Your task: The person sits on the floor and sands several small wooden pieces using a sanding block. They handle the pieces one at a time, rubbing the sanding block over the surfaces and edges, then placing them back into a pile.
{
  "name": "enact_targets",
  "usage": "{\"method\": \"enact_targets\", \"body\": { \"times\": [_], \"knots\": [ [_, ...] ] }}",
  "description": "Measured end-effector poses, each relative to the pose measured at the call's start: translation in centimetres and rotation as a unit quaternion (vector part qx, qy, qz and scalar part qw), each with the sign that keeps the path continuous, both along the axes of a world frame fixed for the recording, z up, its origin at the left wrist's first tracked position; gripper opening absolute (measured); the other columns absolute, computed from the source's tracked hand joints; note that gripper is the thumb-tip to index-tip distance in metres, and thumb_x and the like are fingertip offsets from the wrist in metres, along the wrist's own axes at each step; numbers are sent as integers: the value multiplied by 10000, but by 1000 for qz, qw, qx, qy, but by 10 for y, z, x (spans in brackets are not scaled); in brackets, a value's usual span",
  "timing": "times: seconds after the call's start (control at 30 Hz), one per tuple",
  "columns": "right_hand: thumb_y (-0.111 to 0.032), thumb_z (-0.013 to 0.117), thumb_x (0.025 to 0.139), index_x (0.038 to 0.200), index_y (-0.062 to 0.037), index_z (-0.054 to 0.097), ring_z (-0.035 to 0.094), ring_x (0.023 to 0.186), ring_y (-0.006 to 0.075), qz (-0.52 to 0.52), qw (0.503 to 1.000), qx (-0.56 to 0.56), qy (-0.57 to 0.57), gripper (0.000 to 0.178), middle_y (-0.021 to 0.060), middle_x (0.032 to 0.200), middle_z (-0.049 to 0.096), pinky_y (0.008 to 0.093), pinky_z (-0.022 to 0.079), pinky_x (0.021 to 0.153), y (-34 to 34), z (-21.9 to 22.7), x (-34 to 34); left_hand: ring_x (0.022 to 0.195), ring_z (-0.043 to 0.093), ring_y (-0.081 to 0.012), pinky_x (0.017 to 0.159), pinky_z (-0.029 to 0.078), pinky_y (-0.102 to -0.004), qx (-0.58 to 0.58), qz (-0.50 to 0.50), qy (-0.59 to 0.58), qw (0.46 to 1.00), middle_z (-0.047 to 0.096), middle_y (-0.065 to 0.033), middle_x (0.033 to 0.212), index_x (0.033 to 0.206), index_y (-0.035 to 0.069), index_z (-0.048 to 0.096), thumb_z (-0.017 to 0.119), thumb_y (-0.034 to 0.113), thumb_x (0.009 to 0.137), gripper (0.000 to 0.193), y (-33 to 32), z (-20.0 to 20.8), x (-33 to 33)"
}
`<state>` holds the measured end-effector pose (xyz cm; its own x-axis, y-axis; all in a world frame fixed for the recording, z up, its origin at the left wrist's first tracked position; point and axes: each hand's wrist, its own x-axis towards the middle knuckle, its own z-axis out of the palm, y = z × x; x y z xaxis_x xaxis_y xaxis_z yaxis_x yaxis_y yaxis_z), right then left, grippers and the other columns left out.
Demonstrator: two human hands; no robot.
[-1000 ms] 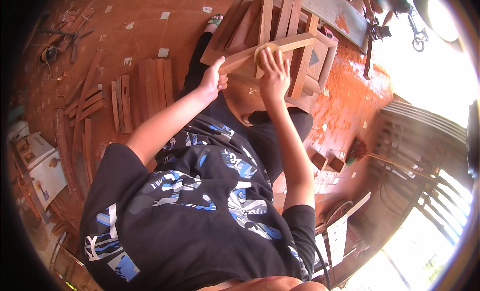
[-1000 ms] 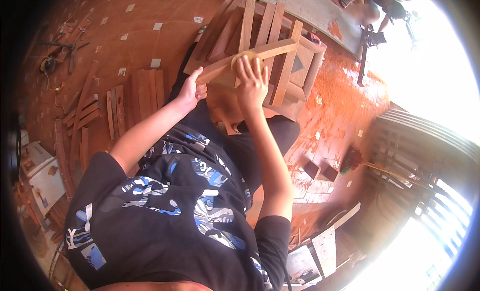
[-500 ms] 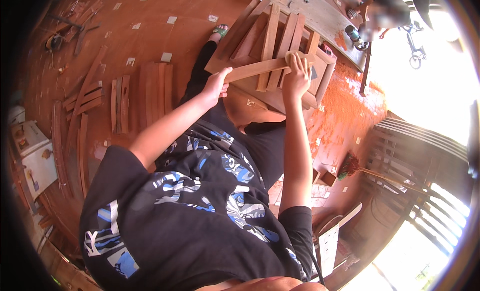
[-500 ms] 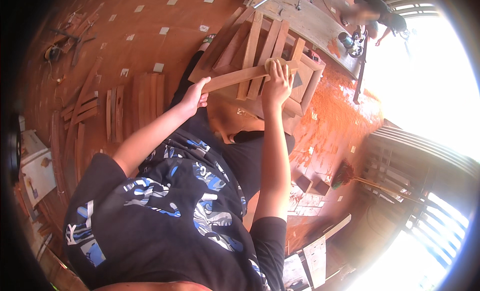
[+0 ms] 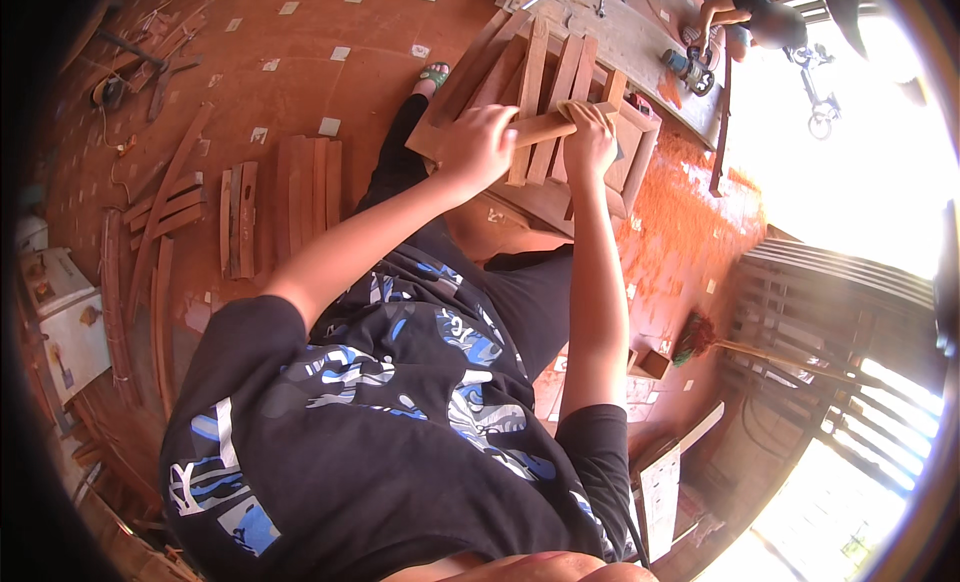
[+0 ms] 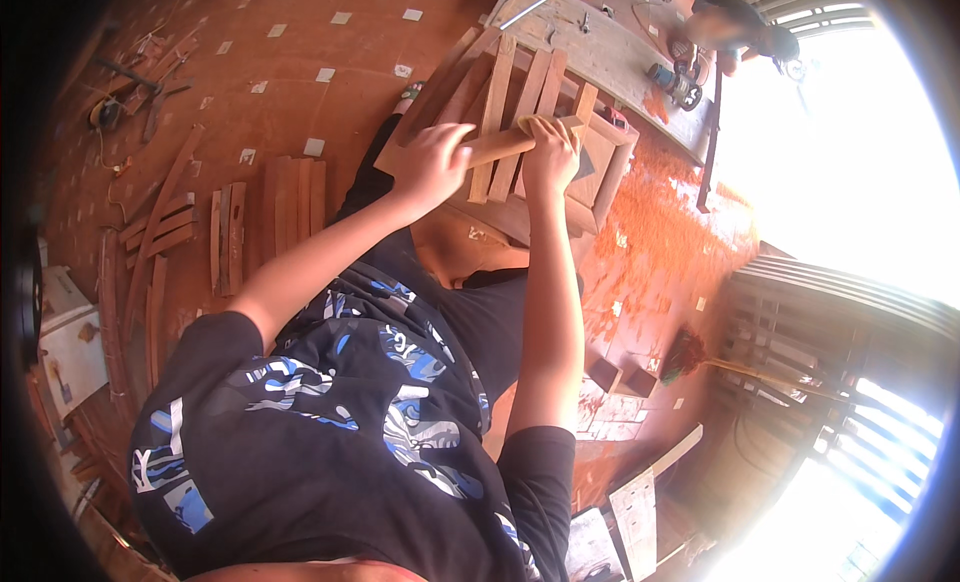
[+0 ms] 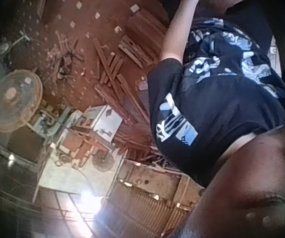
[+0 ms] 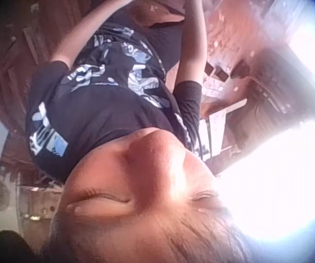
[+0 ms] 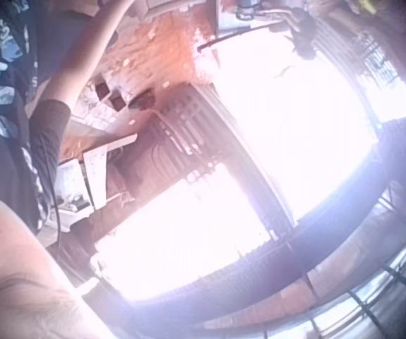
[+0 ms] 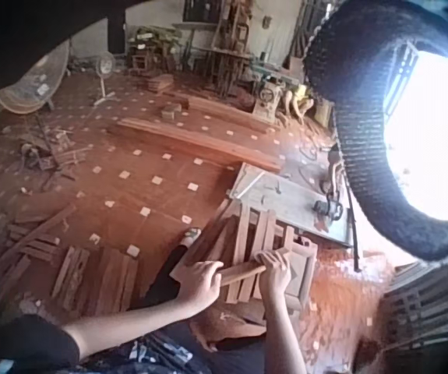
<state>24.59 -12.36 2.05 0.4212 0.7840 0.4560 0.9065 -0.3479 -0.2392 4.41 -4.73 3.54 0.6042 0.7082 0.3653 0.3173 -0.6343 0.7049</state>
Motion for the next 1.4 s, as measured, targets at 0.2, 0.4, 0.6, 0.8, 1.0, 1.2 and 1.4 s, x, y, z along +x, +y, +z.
{"method": "enact_targets", "body": {
  "times": [0.2, 0.4, 0.6, 0.8, 1.0, 1.2, 1.4],
  "knots": [
    [-103, 589, 893, 1052, -156, 787, 693, 1096, 211, -2, 1000, 21, 1, 260, 8, 1108, 767, 394, 491, 1010, 0, -1, 3, 1160, 645, -293, 989, 524, -449, 170, -159, 185, 955, 608, -94, 1400, 1415, 234, 617, 514, 94, 956, 491, 14, -24, 61],
    [-107, 608, 853, 983, -175, 778, 683, 1077, 189, -4, 1000, 19, 9, 224, -14, 1044, 767, 361, 475, 999, 3, 8, -6, 869, 748, -264, 736, 606, -390, 236, -204, 26, 950, 753, -71, 1163, 1203, 173, 746, 607, 137, 935, 304, 47, -44, 57],
    [-58, 607, 841, 1000, -160, 765, 669, 1118, 188, -14, 1000, 26, 4, 246, -5, 1082, 764, 384, 455, 1062, 2, 1, -5, 847, 740, -265, 702, 598, -392, 209, -172, 9, 963, 768, -77, 1079, 1074, 136, 740, 675, 161, 927, 164, 34, -46, 56],
    [51, 597, 792, 1148, -122, 756, 630, 1256, 287, -42, 998, 40, 23, 427, 45, 1233, 740, 467, 450, 1084, -10, -13, -5, 793, 688, -290, 672, 570, -429, 162, -203, -11, 966, 755, -84, 944, 943, 110, 704, 717, 150, 892, 66, 27, -38, 57],
    [25, 608, 821, 1237, -128, 705, 607, 1311, 301, -68, 996, 38, 50, 454, 41, 1328, 703, 490, 430, 1118, -27, -22, -14, 821, 676, -293, 709, 571, -424, 92, -187, 22, 978, 748, -68, 909, 964, 102, 703, 749, 156, 862, 124, 23, -25, 52],
    [-116, 637, 848, 1213, -118, 742, 606, 1312, 303, -65, 997, 4, 44, 380, 40, 1329, 704, 507, 451, 1091, -26, -18, -14, 848, 676, -308, 729, 564, -445, 60, -153, 36, 986, 710, -77, 855, 893, 124, 631, 812, 170, 803, 207, 21, -18, 59],
    [-185, 646, 872, 1342, -108, 658, 574, 1340, 322, -80, 995, -53, -4, 476, 56, 1435, 635, 547, 431, 1112, -40, -20, -25, 845, 659, -333, 754, 548, -467, 50, -165, 49, 984, 683, -85, 816, 877, 111, 592, 810, 135, 770, 244, 21, -23, 72]
  ]
}}
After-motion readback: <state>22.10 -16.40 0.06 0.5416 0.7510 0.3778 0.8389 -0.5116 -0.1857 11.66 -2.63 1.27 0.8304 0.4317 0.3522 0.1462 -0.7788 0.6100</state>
